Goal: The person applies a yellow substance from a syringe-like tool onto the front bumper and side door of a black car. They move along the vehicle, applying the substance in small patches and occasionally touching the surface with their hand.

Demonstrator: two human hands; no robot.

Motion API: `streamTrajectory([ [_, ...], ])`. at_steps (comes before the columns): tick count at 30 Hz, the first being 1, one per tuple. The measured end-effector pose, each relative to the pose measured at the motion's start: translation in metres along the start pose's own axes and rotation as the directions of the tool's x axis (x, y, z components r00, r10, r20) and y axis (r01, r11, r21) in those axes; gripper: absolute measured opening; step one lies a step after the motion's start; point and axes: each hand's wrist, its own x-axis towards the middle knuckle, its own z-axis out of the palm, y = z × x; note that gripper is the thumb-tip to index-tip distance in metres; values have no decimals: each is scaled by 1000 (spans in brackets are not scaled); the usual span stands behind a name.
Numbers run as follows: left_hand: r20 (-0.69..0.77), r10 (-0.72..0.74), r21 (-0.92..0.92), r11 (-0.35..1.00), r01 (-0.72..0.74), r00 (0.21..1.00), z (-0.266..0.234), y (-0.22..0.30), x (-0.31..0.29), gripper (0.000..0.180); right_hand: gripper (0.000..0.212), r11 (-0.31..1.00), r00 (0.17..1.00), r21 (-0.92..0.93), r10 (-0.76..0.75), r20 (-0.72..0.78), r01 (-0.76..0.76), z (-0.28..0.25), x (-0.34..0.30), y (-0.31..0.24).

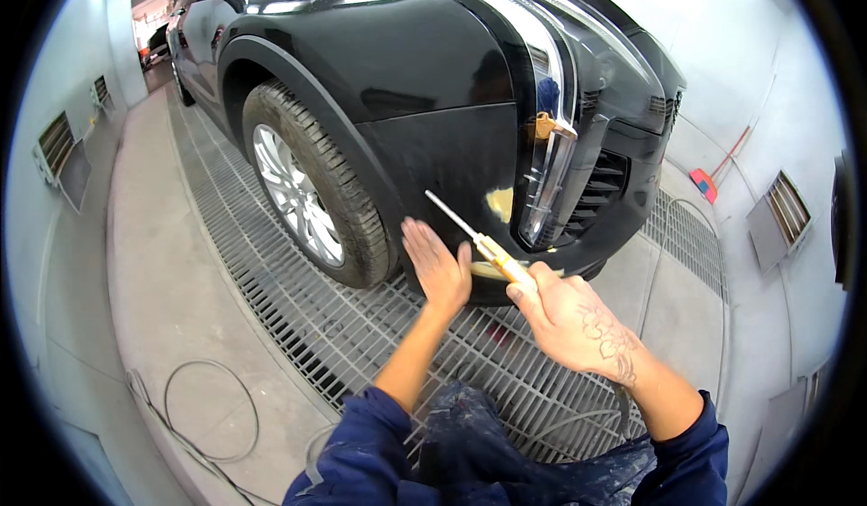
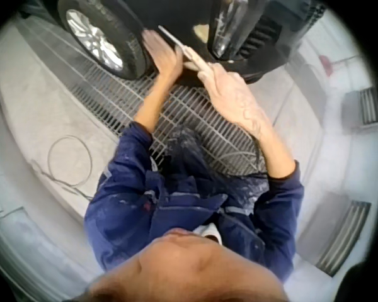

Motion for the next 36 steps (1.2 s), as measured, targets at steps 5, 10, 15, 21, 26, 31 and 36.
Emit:
streamTrajectory([
  [5,-254,167,69,986,-155,953,-63,13,230,73,39,992,992,25,126,15,-127,3,-32,16],
  [10,-258,253,93,967,-237,932,-53,26,200,69,38,957,965,128,258,43,-262,2,-45,36],
  [15,462,385,115,867,-484,799,-4,-47,-67,73,40,980,981,59,187,55,-191,7,-42,38],
  [21,380,101,325,916,-235,920,-32,-28,26,70,47,980,968,18,194,158,-199,50,-36,63],
  [26,-83,157,208,968,-137,984,-46,-33,108,70,46,984,965,40,162,206,-173,80,-29,73],
  [31,147,-91,248,967,53,985,-5,-24,-56,79,46,971,963,61,219,156,-230,86,-32,80],
  [36,501,-321,312,933,177,804,-15,-31,-157,78,50,973,964,89,193,184,-212,93,-29,77],
])
